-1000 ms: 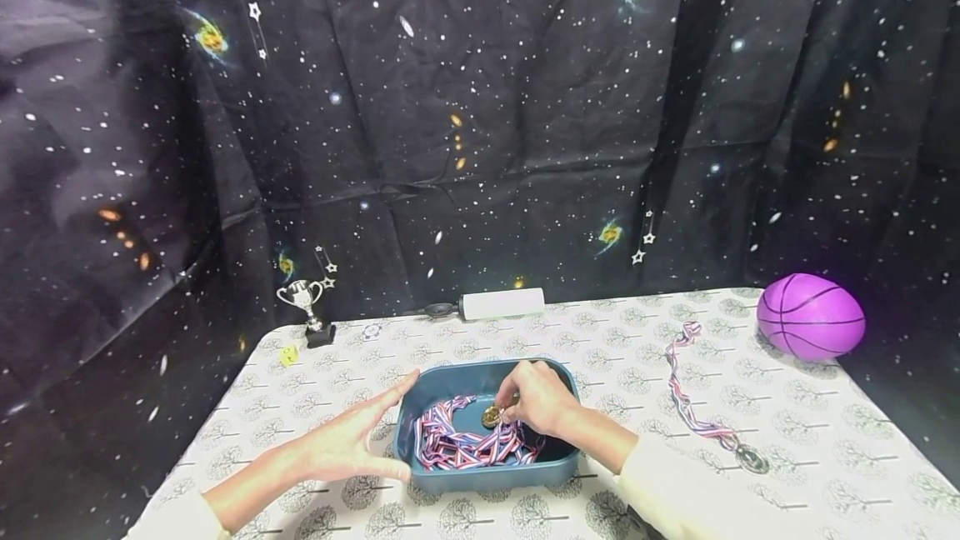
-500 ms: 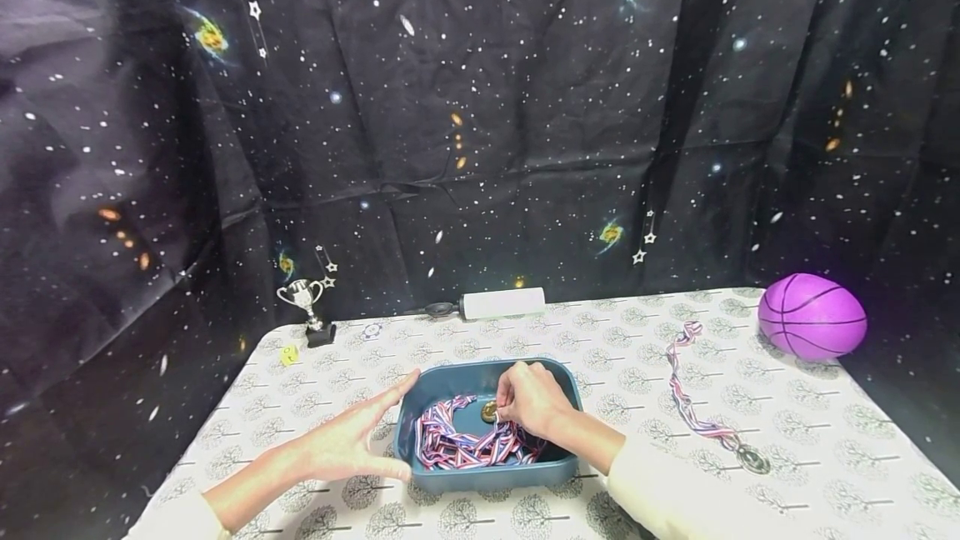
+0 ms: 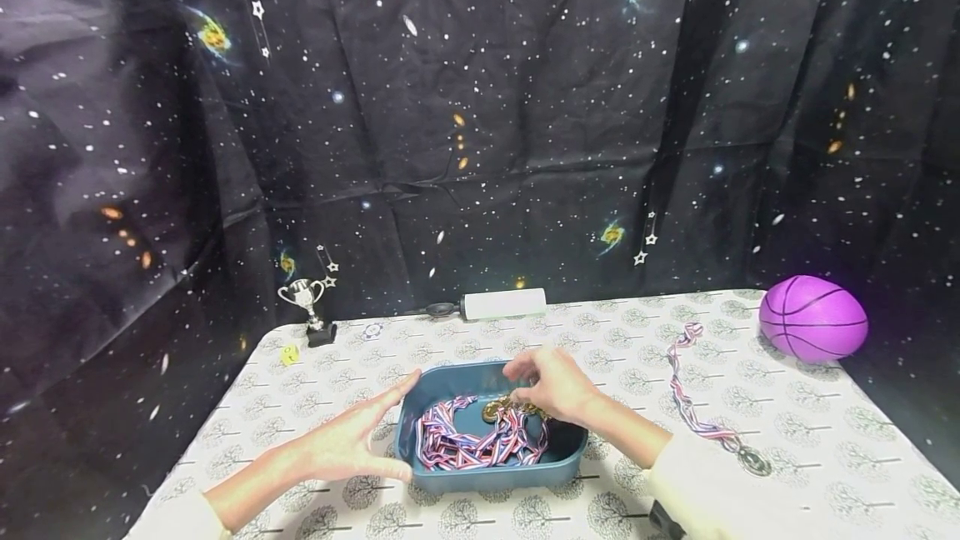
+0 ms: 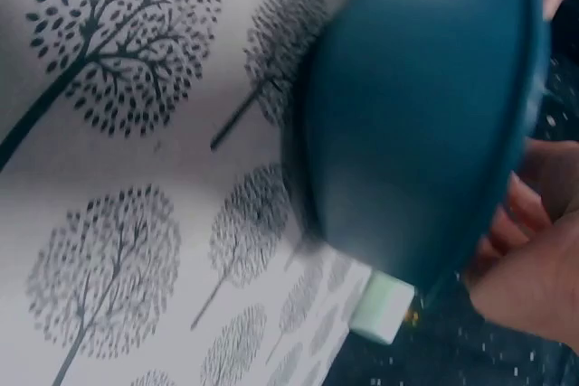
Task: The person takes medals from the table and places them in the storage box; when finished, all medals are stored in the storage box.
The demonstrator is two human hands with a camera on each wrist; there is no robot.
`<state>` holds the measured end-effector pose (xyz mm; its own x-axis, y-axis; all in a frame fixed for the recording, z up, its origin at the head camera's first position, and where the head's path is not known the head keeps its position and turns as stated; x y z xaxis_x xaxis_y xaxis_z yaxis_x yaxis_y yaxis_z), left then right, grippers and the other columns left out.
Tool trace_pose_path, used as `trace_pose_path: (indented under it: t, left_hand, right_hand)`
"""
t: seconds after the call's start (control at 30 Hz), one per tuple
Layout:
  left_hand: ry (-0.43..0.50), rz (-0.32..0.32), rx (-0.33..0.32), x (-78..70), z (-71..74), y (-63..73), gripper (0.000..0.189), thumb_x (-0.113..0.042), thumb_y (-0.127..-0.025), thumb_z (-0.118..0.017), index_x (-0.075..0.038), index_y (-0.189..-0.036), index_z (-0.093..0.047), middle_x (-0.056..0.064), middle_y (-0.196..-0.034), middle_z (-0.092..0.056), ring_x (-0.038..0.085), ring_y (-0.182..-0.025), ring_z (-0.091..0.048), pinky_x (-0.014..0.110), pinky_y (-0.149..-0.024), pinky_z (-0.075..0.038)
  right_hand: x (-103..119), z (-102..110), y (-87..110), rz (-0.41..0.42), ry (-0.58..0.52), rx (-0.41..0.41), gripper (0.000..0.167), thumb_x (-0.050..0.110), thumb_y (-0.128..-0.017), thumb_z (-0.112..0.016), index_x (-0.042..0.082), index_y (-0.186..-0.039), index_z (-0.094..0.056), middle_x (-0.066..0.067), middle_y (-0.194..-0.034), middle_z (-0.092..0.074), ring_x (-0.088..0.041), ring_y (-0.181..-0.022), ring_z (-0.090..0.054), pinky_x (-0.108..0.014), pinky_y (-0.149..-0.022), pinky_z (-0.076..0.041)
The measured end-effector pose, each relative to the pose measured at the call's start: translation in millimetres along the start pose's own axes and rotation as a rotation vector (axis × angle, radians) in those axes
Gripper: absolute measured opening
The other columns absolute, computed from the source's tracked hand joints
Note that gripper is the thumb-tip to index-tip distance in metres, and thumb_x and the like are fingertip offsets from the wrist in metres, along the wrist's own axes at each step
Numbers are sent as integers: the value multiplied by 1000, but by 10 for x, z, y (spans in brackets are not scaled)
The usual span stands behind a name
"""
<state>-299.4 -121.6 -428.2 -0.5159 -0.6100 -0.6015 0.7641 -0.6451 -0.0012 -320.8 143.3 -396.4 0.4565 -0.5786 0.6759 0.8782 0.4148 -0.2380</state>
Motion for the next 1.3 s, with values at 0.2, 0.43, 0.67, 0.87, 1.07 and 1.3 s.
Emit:
trace_pose_path:
  t: [0.2,0.43,0.67,0.87,1.07,1.3]
  left_hand:
    - [5,0,-1,-6,-1,-15,130,-57,-77,-91,-16,-172,-13,4,-177,-11,31,-160,-20,61,-126,-20]
    - [6,0,4,-4,-4,-17,131,-58,-77,-91,-15,-172,-12,3,-177,-10,30,-160,-19,57,-127,-19]
    - [-8,-9,-3,-16,9,-2,129,-59,-78,-89,-15,-172,-13,5,-177,-11,33,-160,-21,60,-126,-21]
    - [-10,-10,4,-6,1,-8,129,-61,-79,-88,-12,-172,-13,5,-177,-10,33,-160,-19,58,-127,-19]
    - [6,-11,6,-10,0,-9,130,-59,-78,-89,-9,-171,-13,5,-177,-11,34,-160,-19,59,-127,-19]
    - [15,-3,8,-25,5,-5,129,-57,-78,-91,-11,-171,-14,6,-177,-11,34,-160,-19,60,-127,-19]
  right_hand:
    - [-52,331,118,42,-132,12,44,13,-93,-82,-1,-133,-71,-17,-132,-73,-43,-119,-68,-58,-103,-55]
    - [-250,772,418,7,-138,-27,60,25,-96,-81,11,-151,-60,-12,-152,-60,-36,-131,-62,-58,-110,-51]
    - [-497,1194,798,5,-99,-82,64,21,-100,-77,21,-158,-52,-5,-158,-54,-32,-140,-54,-26,-110,-47]
    - [-746,1462,1198,2,-102,-89,71,14,-100,-75,20,-163,-44,-8,-163,-49,-1,-140,-51,-12,-104,-43]
    - [-1072,1556,1612,25,-182,-77,79,-3,-97,-72,7,-166,-35,3,-167,-42,5,-144,-42,-9,-107,-40]
    - [-1485,1511,2002,-92,-31,-72,70,7,-98,-75,8,-161,-46,18,-154,-52,8,-132,-52,-14,-94,-52]
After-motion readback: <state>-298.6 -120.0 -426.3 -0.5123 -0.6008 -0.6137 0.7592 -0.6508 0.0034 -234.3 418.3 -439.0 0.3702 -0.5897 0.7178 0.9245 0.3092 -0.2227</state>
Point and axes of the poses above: each hand's wrist, its own y-axis away from the middle knuckle, its own z-axis out of the back of the hand, x = y × z, the point moved 8 cm from there along -y, towards the middle knuckle
